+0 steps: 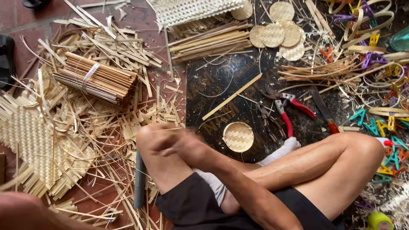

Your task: The person sits on the floor assembling small woven bamboo baskets. They bend a thin bamboo strip into a rim ring, fit the woven cylindrical body onto a round woven base, tap and press the parts together, and use red-handled pliers to trim and tuck the strip ends around the rim.

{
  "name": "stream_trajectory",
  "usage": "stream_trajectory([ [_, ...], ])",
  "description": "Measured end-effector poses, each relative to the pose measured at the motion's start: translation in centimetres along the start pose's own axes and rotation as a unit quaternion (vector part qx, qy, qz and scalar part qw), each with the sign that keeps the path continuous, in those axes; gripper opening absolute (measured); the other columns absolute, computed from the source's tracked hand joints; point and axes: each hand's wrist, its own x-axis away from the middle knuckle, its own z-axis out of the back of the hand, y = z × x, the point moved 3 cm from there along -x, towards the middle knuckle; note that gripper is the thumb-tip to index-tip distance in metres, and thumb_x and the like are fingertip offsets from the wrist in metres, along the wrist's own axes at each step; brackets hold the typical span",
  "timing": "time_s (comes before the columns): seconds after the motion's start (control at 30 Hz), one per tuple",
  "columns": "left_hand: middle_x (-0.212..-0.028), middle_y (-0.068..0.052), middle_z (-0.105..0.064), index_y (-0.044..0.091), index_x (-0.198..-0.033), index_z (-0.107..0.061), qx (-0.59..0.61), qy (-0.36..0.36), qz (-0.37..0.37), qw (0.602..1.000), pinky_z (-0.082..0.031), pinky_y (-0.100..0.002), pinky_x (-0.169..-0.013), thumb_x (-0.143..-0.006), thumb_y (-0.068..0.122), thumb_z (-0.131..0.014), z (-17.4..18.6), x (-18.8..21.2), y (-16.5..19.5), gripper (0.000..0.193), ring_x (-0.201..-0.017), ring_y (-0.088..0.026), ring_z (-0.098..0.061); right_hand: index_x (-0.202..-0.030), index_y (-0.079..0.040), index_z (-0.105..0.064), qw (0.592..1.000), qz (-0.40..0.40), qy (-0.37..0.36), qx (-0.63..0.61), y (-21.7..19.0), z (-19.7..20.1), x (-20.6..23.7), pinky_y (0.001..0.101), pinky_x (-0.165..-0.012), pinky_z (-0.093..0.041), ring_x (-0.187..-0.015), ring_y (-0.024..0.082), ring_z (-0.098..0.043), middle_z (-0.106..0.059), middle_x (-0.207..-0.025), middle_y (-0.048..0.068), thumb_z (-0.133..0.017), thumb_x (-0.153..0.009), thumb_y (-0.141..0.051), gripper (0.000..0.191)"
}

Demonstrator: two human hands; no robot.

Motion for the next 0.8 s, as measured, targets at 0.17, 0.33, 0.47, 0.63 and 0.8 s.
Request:
stream_trajectory([
  [0.17,-0.096,-0.010,-0.071,0.000,-0.115,-0.068,-0.154,-0.126,0.038,0.979,-0.060,-0.028,-0.070,-0.105,0.009,-0.062,-2.5,5.0,-0.6,0.015,-0.079,-0.014,-0.069,-0.113,0.000,-0.069,0.838,0.090,-0.070,0.533,-0.9,0.1,-2.3,0.0400,-0.075,-0.057,-0.095,0.028,-0.073,-0.072,-0.111,0.019,-0.082,-0.088,-0.023,0.036],
  [0.33,-0.100,-0.012,-0.075,-0.002,-0.113,-0.071,-0.216,-0.295,0.093,0.926,-0.063,-0.028,-0.074,-0.100,0.003,-0.065,-6.6,12.0,-3.7,0.015,-0.085,-0.016,-0.074,-0.106,-0.003,-0.069,0.696,-0.149,0.109,0.694,-7.8,17.6,2.3,0.0430,-0.070,-0.055,-0.082,0.032,-0.070,-0.071,-0.094,0.016,-0.076,-0.090,-0.029,0.031],
  [0.47,-0.099,-0.010,-0.077,-0.003,-0.113,-0.071,-0.208,-0.429,0.145,0.867,-0.058,-0.024,-0.072,-0.095,0.001,-0.064,-10.4,15.2,-6.9,0.019,-0.085,-0.014,-0.072,-0.101,-0.001,-0.061,0.516,-0.261,-0.014,0.816,-6.0,24.4,8.8,0.0518,-0.069,-0.056,-0.092,0.042,-0.065,-0.064,-0.102,0.022,-0.079,-0.076,-0.035,0.046],
  [0.63,-0.089,-0.004,-0.071,-0.003,-0.122,-0.069,-0.083,-0.414,0.308,0.852,-0.056,-0.023,-0.071,-0.104,0.005,-0.064,-14.3,19.1,-9.6,0.021,-0.080,-0.008,-0.066,-0.100,-0.006,-0.061,0.411,-0.264,-0.067,0.870,-2.6,25.6,12.3,0.0476,-0.078,-0.060,-0.096,0.038,-0.068,-0.063,-0.103,0.020,-0.071,-0.087,-0.022,0.023],
  [0.8,-0.087,0.000,-0.067,-0.003,-0.120,-0.071,-0.085,-0.413,0.290,0.859,-0.053,-0.022,-0.069,-0.105,0.009,-0.065,-13.5,20.0,-9.2,0.020,-0.077,-0.005,-0.060,-0.098,-0.004,-0.068,0.516,-0.365,0.066,0.772,-2.7,28.3,10.8,0.0499,-0.074,-0.055,-0.093,0.042,-0.067,-0.069,-0.099,0.025,-0.072,-0.082,-0.016,0.020],
])
